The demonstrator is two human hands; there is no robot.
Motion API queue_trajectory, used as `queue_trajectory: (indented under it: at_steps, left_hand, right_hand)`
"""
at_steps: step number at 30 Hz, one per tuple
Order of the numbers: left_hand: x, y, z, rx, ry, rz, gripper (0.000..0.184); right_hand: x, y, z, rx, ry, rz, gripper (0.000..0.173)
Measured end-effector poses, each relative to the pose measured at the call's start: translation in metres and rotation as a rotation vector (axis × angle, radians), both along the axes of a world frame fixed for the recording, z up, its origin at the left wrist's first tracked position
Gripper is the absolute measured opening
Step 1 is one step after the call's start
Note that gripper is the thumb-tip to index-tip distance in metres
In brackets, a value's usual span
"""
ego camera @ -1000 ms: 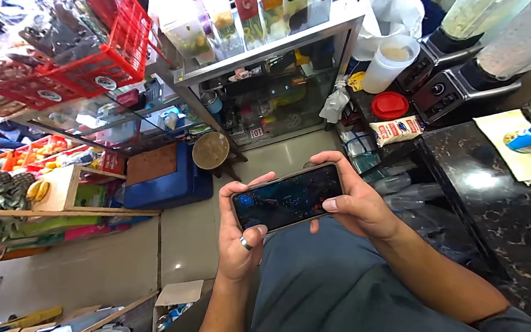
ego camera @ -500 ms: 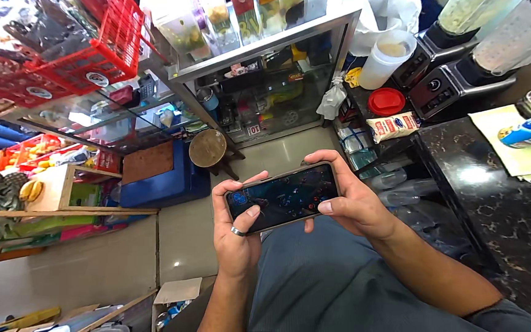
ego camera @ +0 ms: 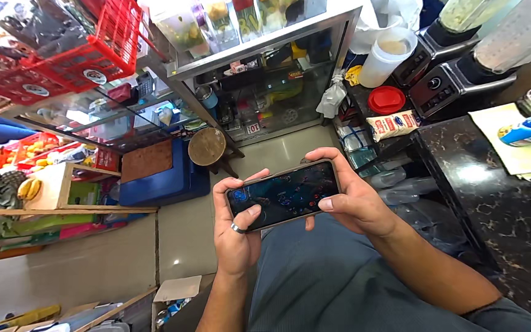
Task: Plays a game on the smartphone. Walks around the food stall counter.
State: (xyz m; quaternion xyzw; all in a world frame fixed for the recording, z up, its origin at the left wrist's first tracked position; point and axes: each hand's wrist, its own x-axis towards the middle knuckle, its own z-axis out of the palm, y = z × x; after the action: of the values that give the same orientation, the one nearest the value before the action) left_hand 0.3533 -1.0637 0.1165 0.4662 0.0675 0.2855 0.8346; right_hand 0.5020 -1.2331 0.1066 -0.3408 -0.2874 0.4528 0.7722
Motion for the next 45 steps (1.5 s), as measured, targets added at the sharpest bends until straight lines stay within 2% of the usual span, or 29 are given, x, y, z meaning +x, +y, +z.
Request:
queue_trajectory:
  at_steps: [2, 5, 8, 11, 14, 18, 21, 24, 27, 31, 34, 39, 42, 45]
  left_hand:
    - [-0.001, 0.003, -0.001, -0.04, -0.022, -0.044, 0.044]
    - [-0.003, 0.007, -0.003, -0.018, -0.053, -0.127, 0.055]
    - [-0.003, 0.002, -0.002, 0.071, -0.011, -0.064, 0.062]
    - [0.0, -0.004, -0.001, 0.057, 0.011, 0.017, 0.052]
    - [0.001, -0.002, -0.001, -0.006, -0.004, 0.003, 0.042]
    - [-0.002, 0.004, -0.005, -0.029, -0.083, -0.119, 0.053]
    - [-0.001, 0.0, -0.006, 0.073, -0.039, -0.069, 0.06]
    - [0.002, -0.007, -0.005, 0.075, 0.0, 0.025, 0.053]
    - [0.002, -0.007, -0.004, 0.029, -0.003, 0.035, 0.042]
    - [0.001, -0.003, -0.006, 0.043, -0.063, -0.084, 0.052]
    - [0.001, -0.008, -0.006, 0.162, -0.004, -0.04, 0.061]
    - [0.005, -0.015, -0.003, 0.107, 0.037, 0.081, 0.053]
    - [0.004, -0.011, -0.002, 0.035, 0.017, 0.052, 0.04]
    - [0.001, -0.005, -0.004, -0.012, -0.04, -0.049, 0.045]
  right_hand:
    - [0.0, -0.001, 0.001, -0.01, 0.002, -0.003, 0.06]
    - [0.001, -0.002, 0.001, -0.008, 0.007, -0.007, 0.06]
    - [-0.001, -0.002, 0.001, 0.001, 0.0, -0.008, 0.06]
    - [-0.001, -0.002, 0.001, 0.006, -0.004, -0.002, 0.057]
    - [0.001, -0.003, -0.001, 0.019, 0.012, 0.005, 0.049]
    - [0.002, -0.003, -0.001, 0.013, 0.048, -0.003, 0.041]
    - [0.002, -0.003, 0.0, -0.021, 0.032, -0.037, 0.04]
    - [0.003, -0.004, -0.001, -0.022, 0.01, -0.02, 0.045]
    - [0.002, -0.003, 0.001, -0.046, 0.021, -0.032, 0.045]
    - [0.001, 0.0, 0.001, -0.088, 0.083, -0.111, 0.034]
    - [0.001, -0.001, 0.002, -0.083, 0.079, -0.123, 0.029]
    - [0.003, -0.005, -0.002, -0.002, 0.018, -0.039, 0.044]
    - [0.003, -0.006, -0.002, -0.001, 0.006, -0.014, 0.052]
    - [0.004, -0.007, -0.001, -0.008, 0.012, -0.014, 0.054]
